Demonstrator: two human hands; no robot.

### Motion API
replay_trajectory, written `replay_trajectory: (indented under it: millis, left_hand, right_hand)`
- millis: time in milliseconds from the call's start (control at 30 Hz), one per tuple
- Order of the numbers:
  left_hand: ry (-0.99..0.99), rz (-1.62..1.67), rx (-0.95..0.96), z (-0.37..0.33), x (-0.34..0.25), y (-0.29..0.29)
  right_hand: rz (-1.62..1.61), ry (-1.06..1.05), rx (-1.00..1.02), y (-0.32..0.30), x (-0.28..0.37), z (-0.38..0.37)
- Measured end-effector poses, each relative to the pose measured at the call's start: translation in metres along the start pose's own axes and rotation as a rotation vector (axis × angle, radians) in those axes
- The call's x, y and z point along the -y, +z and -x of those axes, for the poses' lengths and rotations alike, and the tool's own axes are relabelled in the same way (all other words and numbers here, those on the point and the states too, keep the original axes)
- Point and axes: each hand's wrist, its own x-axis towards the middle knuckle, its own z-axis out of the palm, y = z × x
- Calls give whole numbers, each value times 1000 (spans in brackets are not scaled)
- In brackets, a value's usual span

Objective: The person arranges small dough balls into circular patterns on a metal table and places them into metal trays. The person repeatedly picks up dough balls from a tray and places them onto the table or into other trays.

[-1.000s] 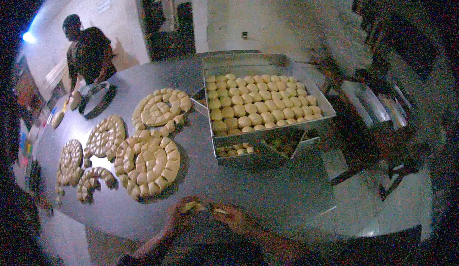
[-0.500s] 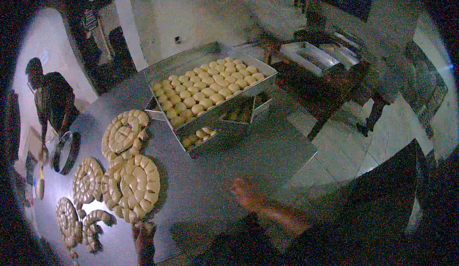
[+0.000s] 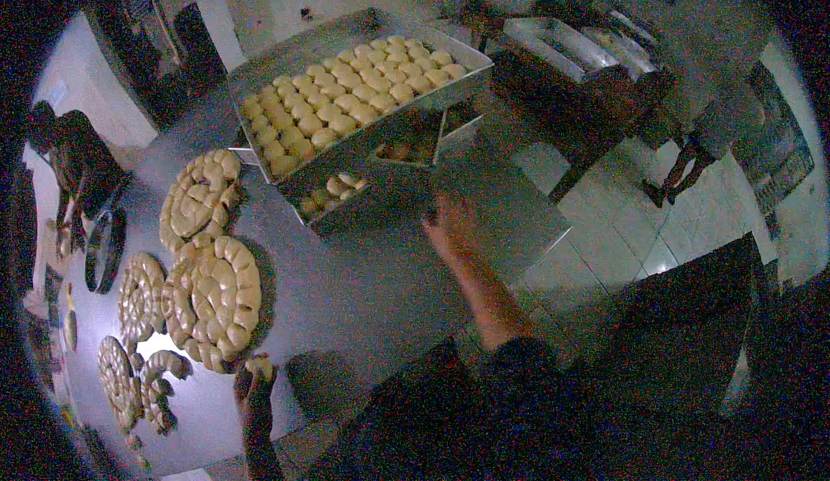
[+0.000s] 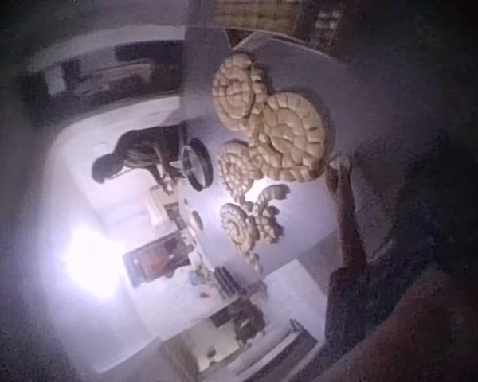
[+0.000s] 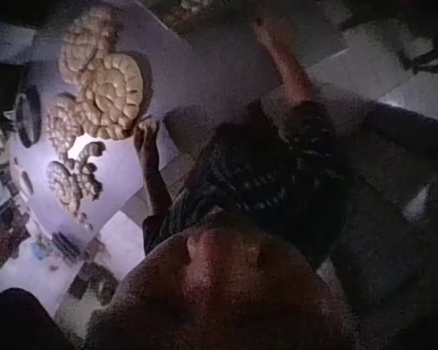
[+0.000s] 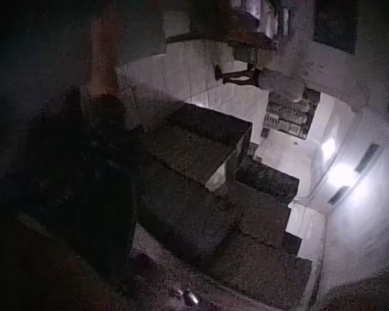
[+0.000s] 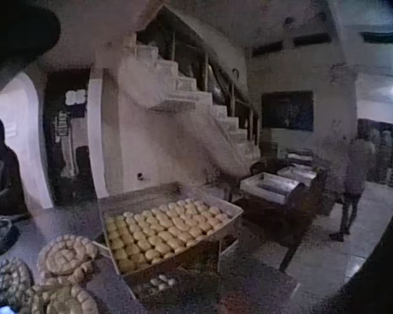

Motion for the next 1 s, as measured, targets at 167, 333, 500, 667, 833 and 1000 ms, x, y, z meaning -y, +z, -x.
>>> replay_trajectory:
  millis: [167,333,500,667,833,1000]
  left_hand:
    - [10,-11,-129,-16,5,28]
    - [47,-250,-71,-47,15,76]
    - [3,-128,-19,-50,-17,96]
    - [10,52,-364,-15,8,64]
    - [-19,32,-501,8,4,94]
    - [3,129,-552,27,-2,105]
  right_hand:
    - [-352,-502,192,-27,14,52]
    - [-67,-355,186,-25,-1,10]
    - [-344,-371,350,-58,-52,7]
    - [-961,-347,512,-160,31,-149]
    - [-1312,-599,-393,-168,159,-307]
    - [-513,-653,-379,5,180,-402]
